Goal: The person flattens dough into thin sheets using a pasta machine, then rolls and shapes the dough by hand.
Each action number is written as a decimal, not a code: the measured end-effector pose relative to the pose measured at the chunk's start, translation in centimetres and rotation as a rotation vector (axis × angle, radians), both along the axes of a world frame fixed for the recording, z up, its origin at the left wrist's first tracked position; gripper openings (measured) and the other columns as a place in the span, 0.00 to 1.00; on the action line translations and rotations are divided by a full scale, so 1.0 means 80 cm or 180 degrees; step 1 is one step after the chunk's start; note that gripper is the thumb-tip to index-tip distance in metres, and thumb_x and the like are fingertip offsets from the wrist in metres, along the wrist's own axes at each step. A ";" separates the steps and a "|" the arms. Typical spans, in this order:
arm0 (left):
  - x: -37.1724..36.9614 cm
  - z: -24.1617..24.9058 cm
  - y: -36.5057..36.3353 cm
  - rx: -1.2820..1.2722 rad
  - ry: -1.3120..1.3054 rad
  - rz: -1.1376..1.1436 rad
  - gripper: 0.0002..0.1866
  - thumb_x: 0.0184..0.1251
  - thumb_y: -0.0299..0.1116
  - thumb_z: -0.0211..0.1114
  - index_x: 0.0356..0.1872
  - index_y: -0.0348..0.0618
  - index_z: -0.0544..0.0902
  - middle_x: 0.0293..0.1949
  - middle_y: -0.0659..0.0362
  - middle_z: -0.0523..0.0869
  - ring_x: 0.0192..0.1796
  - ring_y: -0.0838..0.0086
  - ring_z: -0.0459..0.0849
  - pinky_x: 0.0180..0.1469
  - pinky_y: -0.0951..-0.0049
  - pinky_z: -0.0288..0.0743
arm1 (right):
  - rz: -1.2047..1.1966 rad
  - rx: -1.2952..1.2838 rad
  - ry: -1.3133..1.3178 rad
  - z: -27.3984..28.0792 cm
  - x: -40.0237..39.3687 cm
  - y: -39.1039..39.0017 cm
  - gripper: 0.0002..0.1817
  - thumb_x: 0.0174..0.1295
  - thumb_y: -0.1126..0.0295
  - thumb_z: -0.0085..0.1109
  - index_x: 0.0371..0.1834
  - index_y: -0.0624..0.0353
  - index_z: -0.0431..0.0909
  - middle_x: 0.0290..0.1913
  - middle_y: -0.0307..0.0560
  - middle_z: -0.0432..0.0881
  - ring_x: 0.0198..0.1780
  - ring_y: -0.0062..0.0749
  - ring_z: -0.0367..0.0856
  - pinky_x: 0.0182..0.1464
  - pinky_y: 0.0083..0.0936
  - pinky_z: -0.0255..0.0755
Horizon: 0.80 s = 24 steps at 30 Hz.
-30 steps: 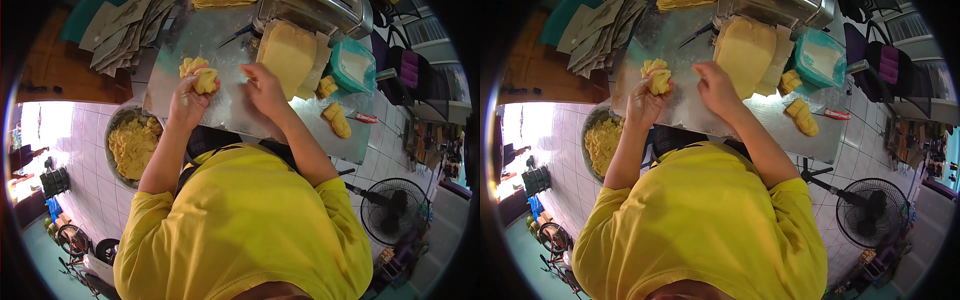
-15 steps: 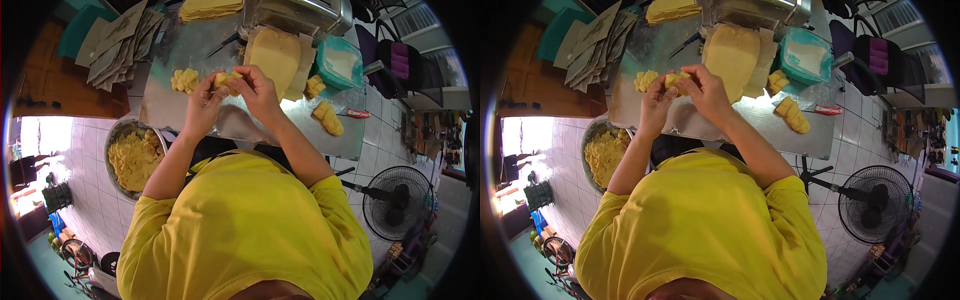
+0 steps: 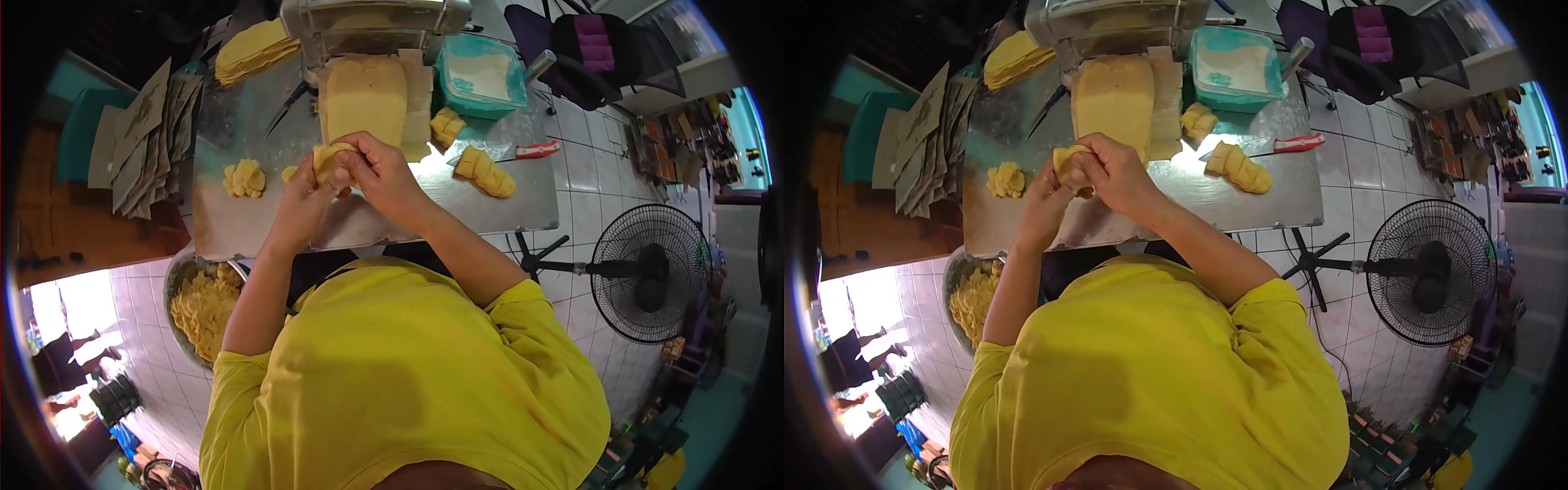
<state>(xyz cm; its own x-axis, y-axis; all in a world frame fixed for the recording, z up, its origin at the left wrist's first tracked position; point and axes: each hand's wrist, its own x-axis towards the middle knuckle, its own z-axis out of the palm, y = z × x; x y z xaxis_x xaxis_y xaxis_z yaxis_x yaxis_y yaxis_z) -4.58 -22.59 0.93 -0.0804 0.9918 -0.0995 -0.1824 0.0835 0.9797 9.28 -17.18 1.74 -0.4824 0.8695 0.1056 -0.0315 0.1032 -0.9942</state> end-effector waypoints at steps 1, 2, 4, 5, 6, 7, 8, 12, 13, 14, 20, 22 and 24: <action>0.001 -0.002 -0.001 -0.0012 0.0353 -0.0075 0.10 0.68 0.29 0.55 0.47 0.35 0.74 0.39 0.60 0.81 0.40 0.79 0.79 0.41 0.77 0.74 | -0.0023 0.0006 0.0008 0.003 0.006 0.002 0.08 0.65 0.72 0.55 0.43 0.65 0.75 0.30 0.41 0.78 0.30 0.17 0.73 0.33 0.17 0.70; 0.001 -0.003 0.000 -0.0025 0.0708 -0.0141 0.10 0.68 0.28 0.55 0.47 0.35 0.74 0.39 0.61 0.82 0.39 0.80 0.80 0.41 0.77 0.74 | 0.0175 0.0282 -0.0170 0.007 0.015 0.003 0.09 0.64 0.72 0.55 0.43 0.65 0.75 0.30 0.42 0.78 0.30 0.20 0.75 0.34 0.19 0.70; -0.003 0.000 0.002 -0.0113 0.1023 -0.0201 0.11 0.67 0.27 0.56 0.48 0.35 0.74 0.37 0.59 0.83 0.38 0.75 0.81 0.42 0.75 0.75 | 0.0349 0.0555 -0.0341 0.006 0.023 0.005 0.09 0.64 0.72 0.56 0.44 0.64 0.75 0.31 0.43 0.78 0.30 0.23 0.76 0.35 0.20 0.71; -0.001 0.004 0.001 0.0089 0.1790 -0.0379 0.13 0.66 0.28 0.58 0.49 0.35 0.74 0.35 0.59 0.83 0.37 0.72 0.82 0.42 0.74 0.75 | 0.0269 0.1354 -0.0595 0.002 0.028 0.005 0.09 0.63 0.71 0.56 0.43 0.63 0.75 0.31 0.45 0.78 0.30 0.27 0.77 0.35 0.22 0.71; 0.003 0.006 0.002 0.0315 0.2545 -0.0559 0.15 0.65 0.28 0.59 0.50 0.36 0.73 0.34 0.58 0.83 0.35 0.69 0.83 0.42 0.73 0.75 | 0.0177 0.2159 -0.0869 -0.002 0.034 0.007 0.09 0.62 0.71 0.57 0.42 0.63 0.76 0.31 0.46 0.78 0.30 0.30 0.78 0.36 0.24 0.72; 0.006 0.003 0.004 0.0367 0.2525 -0.0586 0.15 0.65 0.28 0.59 0.50 0.36 0.73 0.34 0.58 0.83 0.35 0.69 0.83 0.42 0.73 0.75 | 0.0138 0.2186 -0.0906 -0.003 0.041 0.011 0.09 0.62 0.71 0.57 0.42 0.63 0.76 0.31 0.46 0.78 0.30 0.30 0.78 0.36 0.24 0.72; 0.008 -0.004 0.005 0.0284 0.2328 -0.0687 0.16 0.64 0.29 0.60 0.52 0.36 0.73 0.36 0.57 0.83 0.37 0.68 0.82 0.43 0.73 0.74 | 0.0231 0.2038 -0.1041 -0.004 0.047 0.016 0.08 0.61 0.71 0.58 0.40 0.62 0.76 0.31 0.47 0.79 0.31 0.32 0.78 0.36 0.25 0.72; 0.031 0.011 0.009 -0.0152 0.1742 -0.0517 0.20 0.63 0.32 0.62 0.55 0.38 0.74 0.43 0.56 0.82 0.41 0.71 0.79 0.44 0.73 0.73 | 0.0033 0.1689 -0.1254 -0.008 0.081 0.056 0.07 0.60 0.70 0.59 0.35 0.63 0.77 0.29 0.47 0.79 0.31 0.32 0.79 0.35 0.24 0.71; 0.028 0.011 0.009 -0.0165 0.1745 -0.0501 0.20 0.63 0.32 0.62 0.55 0.38 0.74 0.43 0.56 0.82 0.41 0.71 0.79 0.44 0.73 0.73 | -0.0246 0.1356 -0.1103 -0.001 0.095 0.073 0.07 0.60 0.69 0.60 0.34 0.63 0.77 0.29 0.47 0.79 0.30 0.31 0.78 0.34 0.24 0.71; 0.024 0.011 0.010 -0.0021 0.1690 -0.0290 0.20 0.63 0.33 0.62 0.56 0.39 0.74 0.45 0.56 0.82 0.42 0.72 0.78 0.44 0.74 0.73 | -0.0516 0.1022 -0.0955 0.010 0.113 0.094 0.07 0.60 0.69 0.60 0.33 0.62 0.78 0.29 0.46 0.79 0.29 0.30 0.77 0.33 0.23 0.70; -0.001 -0.008 0.009 -0.0090 0.1650 0.0018 0.19 0.65 0.34 0.61 0.55 0.40 0.75 0.45 0.58 0.81 0.42 0.77 0.77 0.43 0.76 0.72 | -0.1407 0.2873 -0.3300 0.019 0.194 0.243 0.06 0.55 0.68 0.60 0.33 0.55 0.82 0.35 0.45 0.83 0.39 0.36 0.80 0.40 0.30 0.72; 0.000 -0.007 0.007 -0.0134 0.1560 -0.0013 0.18 0.66 0.34 0.61 0.55 0.39 0.76 0.45 0.58 0.81 0.42 0.77 0.77 0.43 0.76 0.72 | -0.0947 0.2901 -0.4235 -0.008 0.193 0.267 0.08 0.54 0.67 0.59 0.35 0.51 0.83 0.40 0.45 0.84 0.46 0.39 0.81 0.44 0.35 0.72; 0.003 -0.005 0.006 -0.0051 0.1575 -0.0097 0.17 0.66 0.34 0.60 0.53 0.39 0.76 0.44 0.59 0.81 0.41 0.77 0.77 0.43 0.76 0.72 | 0.0108 0.2271 -0.5317 -0.021 0.180 0.274 0.08 0.49 0.67 0.60 0.33 0.48 0.85 0.41 0.47 0.84 0.50 0.41 0.80 0.47 0.38 0.71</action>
<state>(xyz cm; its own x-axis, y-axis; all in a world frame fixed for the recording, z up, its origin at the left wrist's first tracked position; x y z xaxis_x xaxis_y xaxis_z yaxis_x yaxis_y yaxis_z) -4.31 -22.08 0.55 -0.0930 0.9931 -0.0721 0.3071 0.0975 0.9467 23.66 4.74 0.09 -0.4744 0.8678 -0.1476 0.8310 0.4968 0.2502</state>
